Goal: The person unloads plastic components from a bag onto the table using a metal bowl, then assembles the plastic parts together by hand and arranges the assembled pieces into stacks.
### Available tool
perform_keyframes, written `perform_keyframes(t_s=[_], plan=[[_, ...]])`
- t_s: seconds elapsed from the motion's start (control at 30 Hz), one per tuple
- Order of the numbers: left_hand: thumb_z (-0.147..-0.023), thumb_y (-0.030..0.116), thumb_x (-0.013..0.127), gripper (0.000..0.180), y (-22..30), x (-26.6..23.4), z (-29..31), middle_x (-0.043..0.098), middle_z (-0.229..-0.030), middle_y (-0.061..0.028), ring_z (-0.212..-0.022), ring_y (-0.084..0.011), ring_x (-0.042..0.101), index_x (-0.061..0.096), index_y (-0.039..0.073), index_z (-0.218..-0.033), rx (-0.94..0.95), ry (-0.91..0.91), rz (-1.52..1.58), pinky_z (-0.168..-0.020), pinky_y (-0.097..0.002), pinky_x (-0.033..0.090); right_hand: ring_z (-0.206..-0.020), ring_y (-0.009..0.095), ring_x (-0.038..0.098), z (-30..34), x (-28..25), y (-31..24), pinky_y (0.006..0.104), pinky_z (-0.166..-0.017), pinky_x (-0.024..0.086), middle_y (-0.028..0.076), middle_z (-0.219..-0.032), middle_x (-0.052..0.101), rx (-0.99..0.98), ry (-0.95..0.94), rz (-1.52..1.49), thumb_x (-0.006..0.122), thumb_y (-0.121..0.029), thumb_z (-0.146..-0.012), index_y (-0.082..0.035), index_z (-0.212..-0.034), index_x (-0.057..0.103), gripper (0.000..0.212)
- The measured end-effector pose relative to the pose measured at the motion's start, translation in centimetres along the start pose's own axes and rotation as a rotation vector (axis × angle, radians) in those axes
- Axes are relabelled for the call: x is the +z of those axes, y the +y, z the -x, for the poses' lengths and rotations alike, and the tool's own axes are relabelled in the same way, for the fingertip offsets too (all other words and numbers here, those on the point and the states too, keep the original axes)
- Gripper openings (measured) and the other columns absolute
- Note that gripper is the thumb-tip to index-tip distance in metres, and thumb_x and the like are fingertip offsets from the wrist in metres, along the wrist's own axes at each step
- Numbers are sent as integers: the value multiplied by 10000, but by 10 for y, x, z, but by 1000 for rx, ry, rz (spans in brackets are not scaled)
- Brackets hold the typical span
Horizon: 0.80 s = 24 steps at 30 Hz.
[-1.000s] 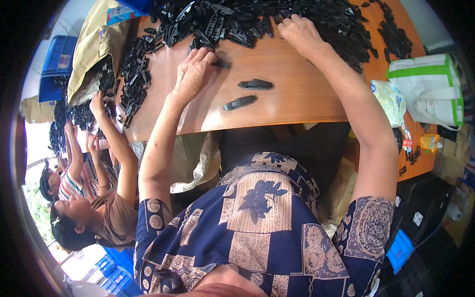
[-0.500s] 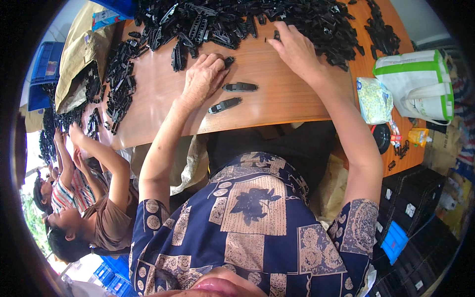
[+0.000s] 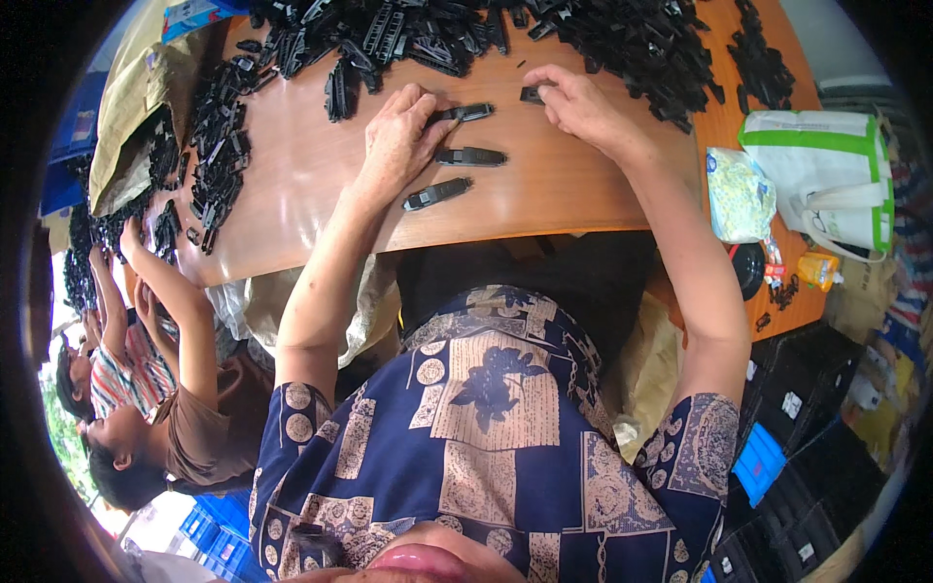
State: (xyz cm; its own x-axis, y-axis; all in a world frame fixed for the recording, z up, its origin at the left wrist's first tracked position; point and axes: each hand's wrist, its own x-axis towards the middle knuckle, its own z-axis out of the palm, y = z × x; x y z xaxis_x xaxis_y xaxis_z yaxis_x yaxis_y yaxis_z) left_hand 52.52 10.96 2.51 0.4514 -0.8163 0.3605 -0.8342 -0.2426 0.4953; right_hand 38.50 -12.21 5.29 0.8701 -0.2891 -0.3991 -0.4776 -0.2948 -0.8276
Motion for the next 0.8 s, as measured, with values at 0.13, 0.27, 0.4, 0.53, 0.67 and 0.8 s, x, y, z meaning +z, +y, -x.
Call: perform_keyframes(t_s=[0.13, 0.27, 0.4, 0.53, 0.67, 0.8], plan=[[-825, 173, 755, 248, 12, 4, -11, 601, -980, -86, -969, -299, 615, 669, 58, -1027, 24, 20, 52, -823, -401, 512, -692, 222, 609, -2, 4, 8, 380, -650, 484, 63, -748, 568, -131, 162, 301, 621, -208, -963, -119, -1140, 650, 200], [-818, 165, 761, 262, -2, 6, -5, 600, -983, -83, -974, -303, 615, 665, 53, -1034, 15, 1, 90, -826, -406, 513, -727, 177, 582, 7, -1, 6, 313, -665, 485, 52, -801, 557, -686, 425, 839, 685, -198, -927, -52, -1088, 667, 219], [-794, 108, 748, 218, -4, 3, -6, 603, -982, -86, -952, -312, 592, 670, 62, -992, 19, -18, 159, -839, -415, 508, -781, 267, 625, 8, 12, -12, 367, -688, 506, 70, -881, 609, -603, 230, 594, 710, -197, -887, -51, -1046, 669, 219], [-789, 102, 747, 203, -3, 2, -7, 606, -958, -84, -950, -310, 592, 680, 59, -977, 17, -25, 225, -831, -415, 505, -809, 311, 655, 2, 20, -12, 416, -688, 506, 87, -885, 641, -619, 166, 673, 682, -235, -899, -72, -1009, 654, 199], [-788, 99, 746, 202, -5, 3, -6, 611, -946, -84, -951, -311, 592, 688, 58, -977, 2, -42, 219, -829, -413, 502, -790, 325, 654, 1, 21, -17, 428, -682, 501, 101, -855, 657, -591, 127, 676, 678, -238, -900, -74, -989, 646, 189], [-800, 109, 740, 198, -6, 5, -8, 616, -941, -85, -953, -315, 595, 688, 54, -983, 13, -41, 242, -825, -413, 500, -792, 344, 654, -10, 34, -18, 445, -679, 496, 127, -835, 668, -600, 84, 607, 679, -239, -902, -76, -990, 646, 188]])
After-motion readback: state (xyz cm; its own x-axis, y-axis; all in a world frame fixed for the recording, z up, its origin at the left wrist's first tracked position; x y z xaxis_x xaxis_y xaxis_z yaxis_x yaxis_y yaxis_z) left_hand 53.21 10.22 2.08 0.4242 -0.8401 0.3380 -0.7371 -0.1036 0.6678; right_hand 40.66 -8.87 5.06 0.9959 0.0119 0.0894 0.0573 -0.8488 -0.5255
